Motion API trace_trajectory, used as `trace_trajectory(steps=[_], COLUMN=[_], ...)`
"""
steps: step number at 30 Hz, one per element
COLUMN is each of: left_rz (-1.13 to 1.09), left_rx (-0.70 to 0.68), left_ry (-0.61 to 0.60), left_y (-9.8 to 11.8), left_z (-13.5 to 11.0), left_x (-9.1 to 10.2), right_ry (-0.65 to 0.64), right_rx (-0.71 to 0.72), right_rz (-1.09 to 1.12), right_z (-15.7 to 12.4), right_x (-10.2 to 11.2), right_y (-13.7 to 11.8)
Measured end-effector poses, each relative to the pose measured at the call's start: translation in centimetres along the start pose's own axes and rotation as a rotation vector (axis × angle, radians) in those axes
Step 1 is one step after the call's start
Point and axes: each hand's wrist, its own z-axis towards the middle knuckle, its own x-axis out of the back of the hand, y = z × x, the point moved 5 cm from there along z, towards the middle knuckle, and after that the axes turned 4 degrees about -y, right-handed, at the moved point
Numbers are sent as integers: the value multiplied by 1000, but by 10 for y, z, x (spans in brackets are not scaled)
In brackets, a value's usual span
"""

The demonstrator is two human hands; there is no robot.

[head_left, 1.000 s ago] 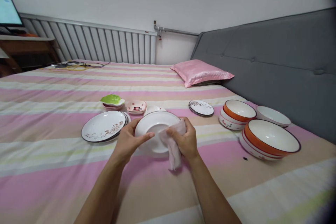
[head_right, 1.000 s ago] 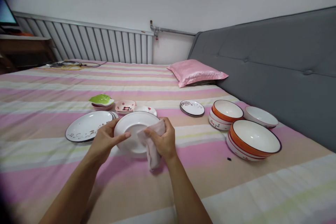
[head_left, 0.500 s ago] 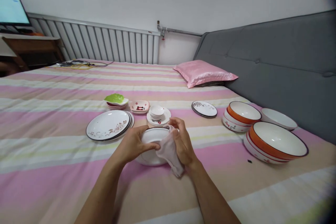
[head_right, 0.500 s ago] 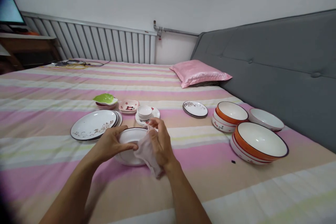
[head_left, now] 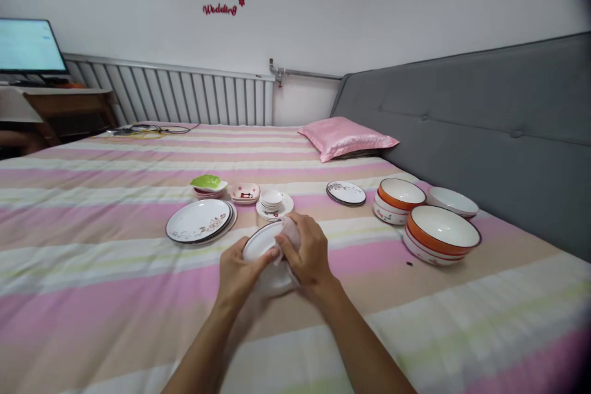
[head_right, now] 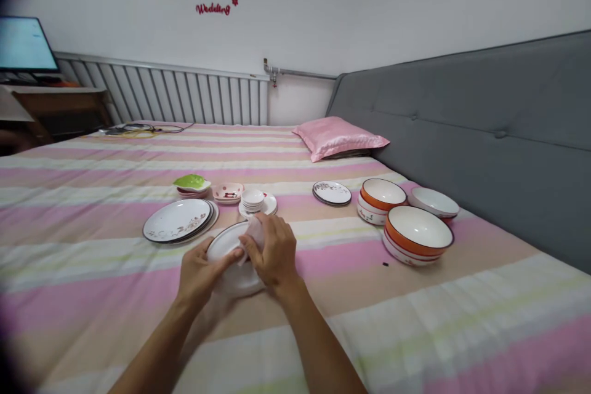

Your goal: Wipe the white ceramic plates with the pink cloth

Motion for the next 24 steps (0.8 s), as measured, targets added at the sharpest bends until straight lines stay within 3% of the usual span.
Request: trace_trajectory(steps=[4,7,13,24], left_rz=[-274,-332,-169,-87], left_rx=[218,301,333,372], left_ry=[158,200,259,306], left_y=[-29,-43,-59,-83], left_z=[-55,-75,-73,-71], left_x=[7,9,17,18], right_ry=[-201,-315,-440,-388], right_rx=[-17,-61,-265,-474], right_rz=[-170,-244,-191,-204], right_z=[-19,-31,-62,-96], right_x=[-5,-24,-57,-49], right_y=[-33,-41,-16,-2])
